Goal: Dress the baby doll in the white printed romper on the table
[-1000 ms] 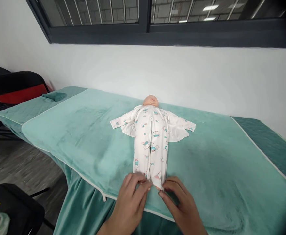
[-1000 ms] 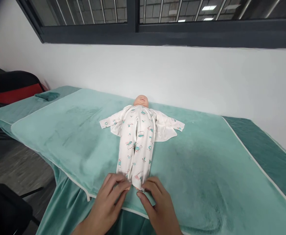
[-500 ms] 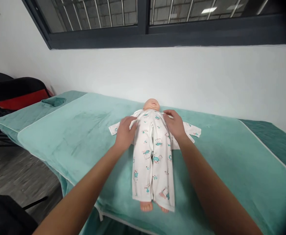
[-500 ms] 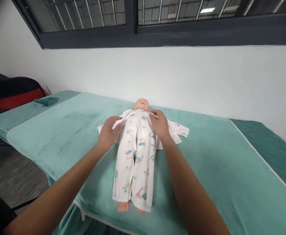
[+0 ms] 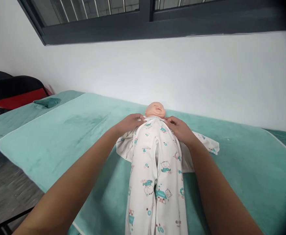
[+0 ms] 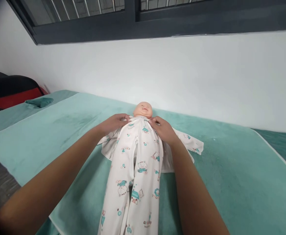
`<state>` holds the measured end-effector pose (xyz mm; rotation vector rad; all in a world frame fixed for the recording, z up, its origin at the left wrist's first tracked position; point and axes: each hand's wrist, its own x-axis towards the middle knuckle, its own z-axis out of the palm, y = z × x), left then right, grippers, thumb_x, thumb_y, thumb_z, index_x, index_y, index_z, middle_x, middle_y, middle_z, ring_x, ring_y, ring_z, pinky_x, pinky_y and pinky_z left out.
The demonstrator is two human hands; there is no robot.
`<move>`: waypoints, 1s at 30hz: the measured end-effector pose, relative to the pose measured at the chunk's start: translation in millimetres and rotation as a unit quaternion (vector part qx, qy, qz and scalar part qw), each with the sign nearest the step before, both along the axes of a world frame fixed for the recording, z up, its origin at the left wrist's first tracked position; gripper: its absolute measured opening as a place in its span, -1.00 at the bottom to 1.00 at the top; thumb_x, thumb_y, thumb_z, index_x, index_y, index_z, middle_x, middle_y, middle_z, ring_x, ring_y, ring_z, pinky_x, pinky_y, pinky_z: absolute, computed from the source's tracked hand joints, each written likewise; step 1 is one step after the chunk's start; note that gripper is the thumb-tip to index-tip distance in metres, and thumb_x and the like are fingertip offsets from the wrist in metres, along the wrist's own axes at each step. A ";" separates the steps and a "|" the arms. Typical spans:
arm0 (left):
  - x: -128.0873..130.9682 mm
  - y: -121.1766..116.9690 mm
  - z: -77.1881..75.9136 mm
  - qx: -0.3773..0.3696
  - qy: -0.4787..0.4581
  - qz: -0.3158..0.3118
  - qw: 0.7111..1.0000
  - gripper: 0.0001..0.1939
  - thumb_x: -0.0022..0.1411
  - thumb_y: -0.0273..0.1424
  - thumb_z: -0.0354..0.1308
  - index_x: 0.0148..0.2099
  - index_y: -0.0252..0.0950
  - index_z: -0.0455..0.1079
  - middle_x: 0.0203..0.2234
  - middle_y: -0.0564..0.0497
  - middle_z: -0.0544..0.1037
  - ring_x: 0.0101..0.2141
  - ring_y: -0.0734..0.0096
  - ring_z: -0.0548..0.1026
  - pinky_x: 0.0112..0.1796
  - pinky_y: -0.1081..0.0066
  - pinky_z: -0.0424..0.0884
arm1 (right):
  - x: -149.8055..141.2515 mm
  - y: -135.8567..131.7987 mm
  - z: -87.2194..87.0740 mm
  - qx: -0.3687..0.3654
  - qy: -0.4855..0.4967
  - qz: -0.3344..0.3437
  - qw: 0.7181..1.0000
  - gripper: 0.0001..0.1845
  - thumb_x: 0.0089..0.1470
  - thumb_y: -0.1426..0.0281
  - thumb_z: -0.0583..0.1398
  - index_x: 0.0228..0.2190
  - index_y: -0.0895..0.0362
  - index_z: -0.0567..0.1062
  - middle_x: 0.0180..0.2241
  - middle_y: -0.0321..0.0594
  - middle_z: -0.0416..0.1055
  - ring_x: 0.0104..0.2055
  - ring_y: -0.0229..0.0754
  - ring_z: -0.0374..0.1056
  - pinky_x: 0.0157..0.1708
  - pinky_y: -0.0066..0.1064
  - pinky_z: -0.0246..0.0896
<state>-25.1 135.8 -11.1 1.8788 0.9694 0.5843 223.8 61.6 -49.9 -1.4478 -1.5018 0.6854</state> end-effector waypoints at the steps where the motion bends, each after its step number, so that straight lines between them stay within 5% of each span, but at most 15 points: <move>1: 2.5 1.0 -2.2 0.011 -0.017 0.011 1.000 -0.70 0.14 -0.12 0.20 -0.32 -0.26 0.34 -0.45 0.12 0.40 -0.43 0.48 0.31 -0.38 0.47 0.20 | -0.6 2.9 -1.4 0.009 -0.006 -0.022 1.000 -0.66 0.16 0.06 0.12 -0.43 0.06 0.41 -0.27 -0.31 0.49 -0.18 -0.13 0.34 -0.15 -0.32 0.12; 5: 18.6 3.8 -16.2 0.067 -0.046 0.099 0.992 -0.76 0.23 -0.19 0.12 -0.35 -0.24 0.25 -0.52 0.15 0.32 -0.47 0.48 0.27 -0.40 0.46 0.20 | -5.7 12.6 -7.0 0.031 -0.049 -0.142 0.988 -0.69 0.14 0.13 0.11 -0.50 0.07 0.36 -0.49 -0.36 0.37 -0.37 -0.18 0.24 -0.28 -0.35 0.06; 10: 23.3 -8.8 -42.0 0.216 0.003 0.188 0.958 -0.83 0.35 -0.32 -0.04 -0.15 -0.22 0.35 -0.25 0.00 0.53 -0.18 0.29 0.45 -0.10 0.28 0.33 | -11.9 5.8 -12.8 0.072 -0.021 -0.135 0.988 -0.75 0.14 0.16 0.11 -0.39 0.06 0.43 -0.36 -0.29 0.47 -0.29 -0.15 0.33 -0.23 -0.32 0.14; 16: -19.1 -78.4 -70.7 0.408 0.027 0.193 0.892 -0.76 0.34 -0.47 -0.01 0.01 -0.27 0.37 0.10 -0.15 0.42 0.12 0.18 0.31 0.13 0.10 0.26 | -15.1 -26.8 -26.6 0.154 -0.048 -0.197 0.967 -0.70 0.09 0.37 0.04 -0.15 0.11 0.44 -0.08 -0.08 0.44 -0.01 -0.02 0.32 0.05 -0.13 0.15; 23: -46.2 -159.5 -78.2 0.407 0.162 0.095 0.894 -0.75 0.35 -0.43 0.04 0.03 -0.29 0.42 -0.01 -0.14 0.49 0.18 0.08 0.27 0.14 0.06 0.30 | -32.8 -99.2 -42.6 0.153 -0.165 -0.224 0.948 -0.69 0.02 0.42 0.03 -0.17 0.14 0.40 -0.11 0.01 0.36 0.02 0.08 0.22 0.05 -0.03 0.13; 30: -50.3 -180.3 -80.4 0.364 0.153 0.097 0.914 -0.70 0.36 -0.44 0.01 0.10 -0.31 0.39 0.03 -0.14 0.48 0.13 0.16 0.32 0.12 0.13 0.34 | -51.3 -163.6 -56.4 0.088 -0.207 -0.169 0.959 -0.76 0.08 0.41 0.06 -0.19 0.10 0.42 -0.14 -0.05 0.39 -0.07 0.05 0.25 -0.10 -0.11 0.20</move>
